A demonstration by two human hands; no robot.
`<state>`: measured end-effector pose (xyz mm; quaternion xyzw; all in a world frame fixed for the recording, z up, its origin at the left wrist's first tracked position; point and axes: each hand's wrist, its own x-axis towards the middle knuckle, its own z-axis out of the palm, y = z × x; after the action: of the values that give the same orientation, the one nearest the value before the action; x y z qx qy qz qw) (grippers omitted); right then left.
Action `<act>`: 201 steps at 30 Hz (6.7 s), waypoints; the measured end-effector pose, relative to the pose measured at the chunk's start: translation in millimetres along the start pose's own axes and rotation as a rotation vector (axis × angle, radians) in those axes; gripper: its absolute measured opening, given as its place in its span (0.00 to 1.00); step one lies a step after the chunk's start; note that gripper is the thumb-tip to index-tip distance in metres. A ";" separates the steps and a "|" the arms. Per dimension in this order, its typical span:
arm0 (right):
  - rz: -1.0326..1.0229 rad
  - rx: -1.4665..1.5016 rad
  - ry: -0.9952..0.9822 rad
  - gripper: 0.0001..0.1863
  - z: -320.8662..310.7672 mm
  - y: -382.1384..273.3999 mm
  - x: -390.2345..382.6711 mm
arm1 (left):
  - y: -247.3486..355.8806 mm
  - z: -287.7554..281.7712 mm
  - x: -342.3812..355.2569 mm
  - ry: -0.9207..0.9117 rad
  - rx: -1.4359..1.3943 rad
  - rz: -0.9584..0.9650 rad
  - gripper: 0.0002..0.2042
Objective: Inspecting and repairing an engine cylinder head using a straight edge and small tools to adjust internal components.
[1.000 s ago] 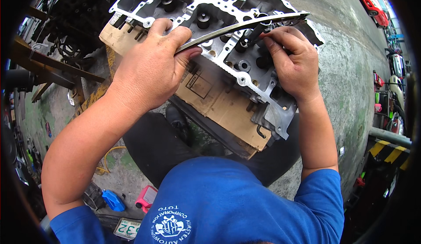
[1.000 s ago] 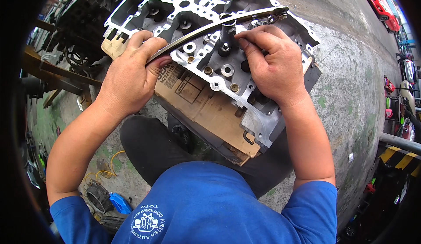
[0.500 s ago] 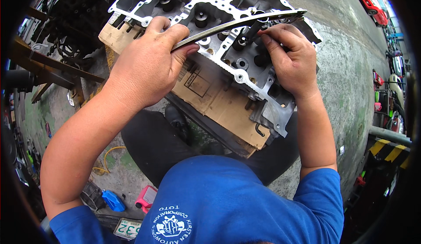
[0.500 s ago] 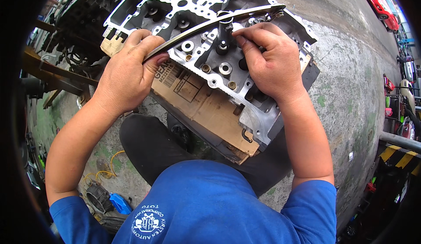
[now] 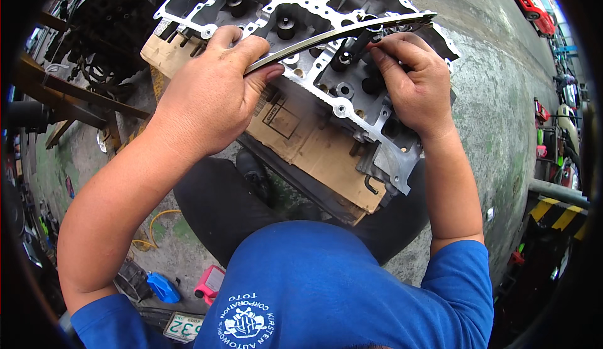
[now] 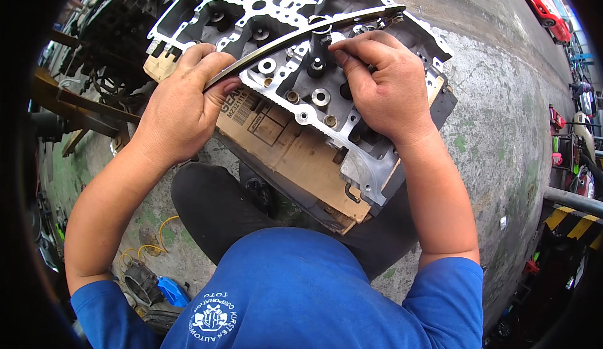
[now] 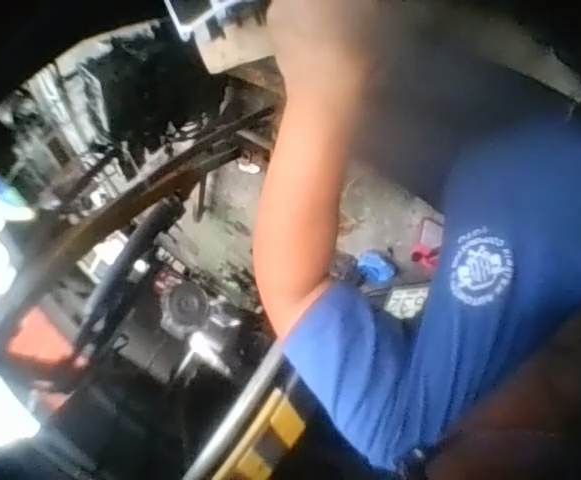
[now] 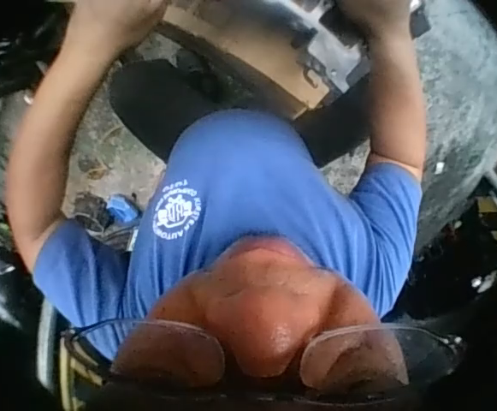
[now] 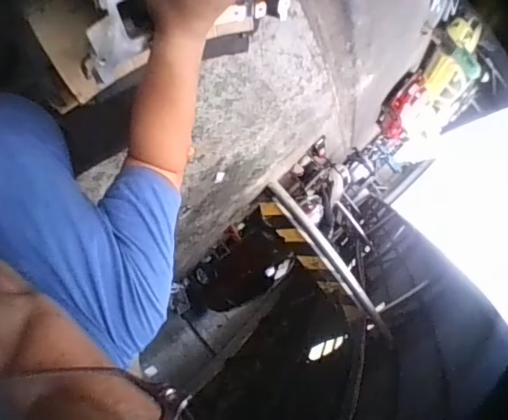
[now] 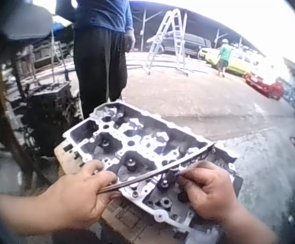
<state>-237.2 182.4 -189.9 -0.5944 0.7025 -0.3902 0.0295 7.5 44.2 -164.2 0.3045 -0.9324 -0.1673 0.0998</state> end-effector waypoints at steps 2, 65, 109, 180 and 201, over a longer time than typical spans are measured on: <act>0.004 0.003 0.006 0.07 0.3 0.0 0.7 | -0.6 0.0 0.4 -0.002 -0.001 -0.001 0.13; 0.009 -0.016 0.035 0.06 2.7 2.3 -1.8 | -4.6 5.1 -2.6 0.032 0.017 0.021 0.14; 0.011 0.016 0.049 0.06 2.4 -0.4 -1.3 | -7.8 3.6 -2.7 0.023 0.018 0.023 0.15; 0.042 -0.208 -0.385 0.13 -59.1 51.4 59.6 | 75.2 -142.0 -38.6 0.058 0.637 0.142 0.11; 0.364 -0.071 -0.349 0.08 -57.1 54.8 77.3 | 34.6 -160.8 -5.6 -0.001 0.630 0.196 0.11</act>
<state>-333.1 144.7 -149.6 -0.5171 0.7955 -0.2449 0.1994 39.8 33.4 -3.2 0.2292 -0.9632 0.1396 0.0160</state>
